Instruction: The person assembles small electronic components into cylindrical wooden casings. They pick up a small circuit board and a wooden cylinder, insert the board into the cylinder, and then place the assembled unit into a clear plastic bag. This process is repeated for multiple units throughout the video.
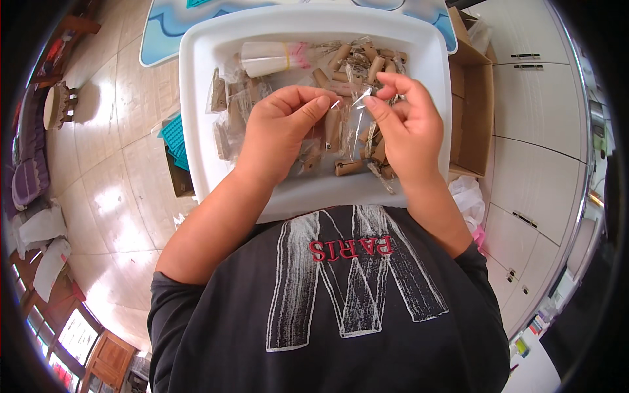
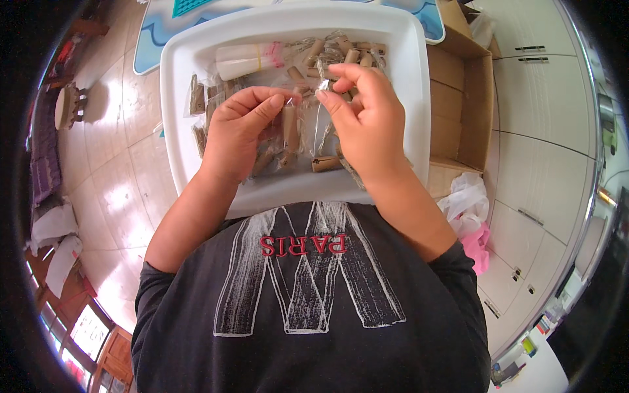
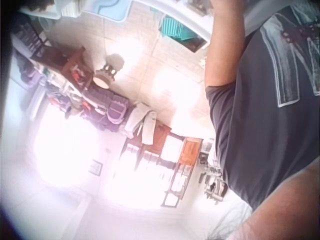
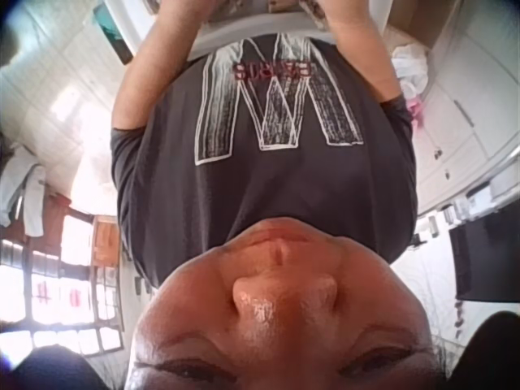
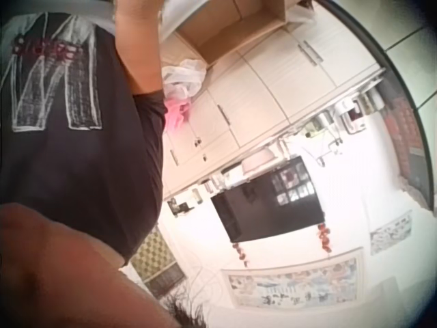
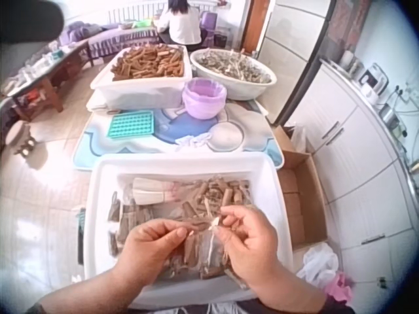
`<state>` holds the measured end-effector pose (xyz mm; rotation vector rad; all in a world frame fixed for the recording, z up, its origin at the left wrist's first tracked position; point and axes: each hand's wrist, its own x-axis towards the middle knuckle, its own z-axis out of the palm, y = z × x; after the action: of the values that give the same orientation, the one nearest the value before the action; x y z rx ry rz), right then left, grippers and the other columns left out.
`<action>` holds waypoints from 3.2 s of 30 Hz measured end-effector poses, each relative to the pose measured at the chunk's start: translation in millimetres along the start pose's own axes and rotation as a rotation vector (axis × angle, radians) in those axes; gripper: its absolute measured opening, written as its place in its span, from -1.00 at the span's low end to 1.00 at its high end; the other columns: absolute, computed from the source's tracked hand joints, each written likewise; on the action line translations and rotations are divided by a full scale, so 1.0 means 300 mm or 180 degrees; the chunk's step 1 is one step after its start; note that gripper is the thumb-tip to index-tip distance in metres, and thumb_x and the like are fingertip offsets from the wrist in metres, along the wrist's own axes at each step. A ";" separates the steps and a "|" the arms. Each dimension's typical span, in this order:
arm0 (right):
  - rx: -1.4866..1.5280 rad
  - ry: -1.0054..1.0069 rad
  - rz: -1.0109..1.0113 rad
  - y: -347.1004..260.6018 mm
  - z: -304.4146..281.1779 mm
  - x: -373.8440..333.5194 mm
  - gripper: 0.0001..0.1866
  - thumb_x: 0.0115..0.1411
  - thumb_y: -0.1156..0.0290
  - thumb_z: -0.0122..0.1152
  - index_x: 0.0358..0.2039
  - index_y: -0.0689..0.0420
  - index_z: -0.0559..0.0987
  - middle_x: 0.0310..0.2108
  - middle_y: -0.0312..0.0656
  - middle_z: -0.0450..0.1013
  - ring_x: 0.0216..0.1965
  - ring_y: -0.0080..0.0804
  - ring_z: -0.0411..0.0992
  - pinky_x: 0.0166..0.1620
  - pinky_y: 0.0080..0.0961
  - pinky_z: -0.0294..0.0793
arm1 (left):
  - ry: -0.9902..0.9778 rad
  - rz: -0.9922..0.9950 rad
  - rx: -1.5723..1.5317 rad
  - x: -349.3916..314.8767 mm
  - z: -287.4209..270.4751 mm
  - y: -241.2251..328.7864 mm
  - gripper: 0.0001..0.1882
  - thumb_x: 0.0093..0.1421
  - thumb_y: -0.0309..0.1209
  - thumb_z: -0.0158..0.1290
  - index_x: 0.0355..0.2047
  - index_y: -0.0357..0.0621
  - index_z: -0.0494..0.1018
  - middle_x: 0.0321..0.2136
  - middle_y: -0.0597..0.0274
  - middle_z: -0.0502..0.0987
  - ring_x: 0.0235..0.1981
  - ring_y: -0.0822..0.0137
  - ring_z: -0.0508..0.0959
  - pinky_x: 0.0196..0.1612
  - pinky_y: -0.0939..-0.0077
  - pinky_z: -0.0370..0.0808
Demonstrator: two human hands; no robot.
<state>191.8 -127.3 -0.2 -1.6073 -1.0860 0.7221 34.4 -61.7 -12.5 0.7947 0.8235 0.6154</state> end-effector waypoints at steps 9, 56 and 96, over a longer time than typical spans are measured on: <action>-0.1102 0.0030 -0.1580 -0.010 0.066 0.033 -0.92 -0.05 0.48 0.27 -0.51 0.16 0.55 -0.49 -0.23 0.40 -0.52 -0.37 0.41 -0.48 -0.54 0.38 | 0.0044 0.0326 0.0671 -0.021 0.013 -0.006 -0.82 0.17 -0.47 0.04 -0.25 -0.31 0.49 -0.42 0.34 0.54 -0.42 0.62 0.44 -0.34 0.74 0.39; 0.0713 -0.0230 0.0722 0.010 -0.101 0.041 -0.69 0.14 0.23 0.19 -0.31 0.27 0.53 -0.70 -0.48 0.27 -0.70 -0.73 0.09 -0.63 -0.73 0.07 | 0.0455 0.0626 0.2133 -0.015 -0.063 0.061 -0.88 0.16 -0.56 -0.03 -0.27 -0.32 0.38 -0.42 0.18 0.55 -0.40 0.59 0.48 -0.36 0.75 0.42; -0.0692 -0.1131 -0.0281 0.032 -0.106 -0.090 -0.72 -0.06 0.51 0.28 -0.27 0.22 0.53 -0.37 -0.12 0.50 -0.36 -0.34 0.48 -0.34 -0.54 0.43 | -0.0676 0.1933 0.3079 -0.066 0.050 0.035 -0.66 -0.14 -0.54 0.22 -0.29 -0.20 0.42 -0.48 0.20 0.44 -0.43 0.30 0.51 -0.34 0.50 0.48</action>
<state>210.9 -165.7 -1.4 -1.6365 -1.5274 0.8759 34.1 -76.1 10.3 2.0047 0.6554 0.6312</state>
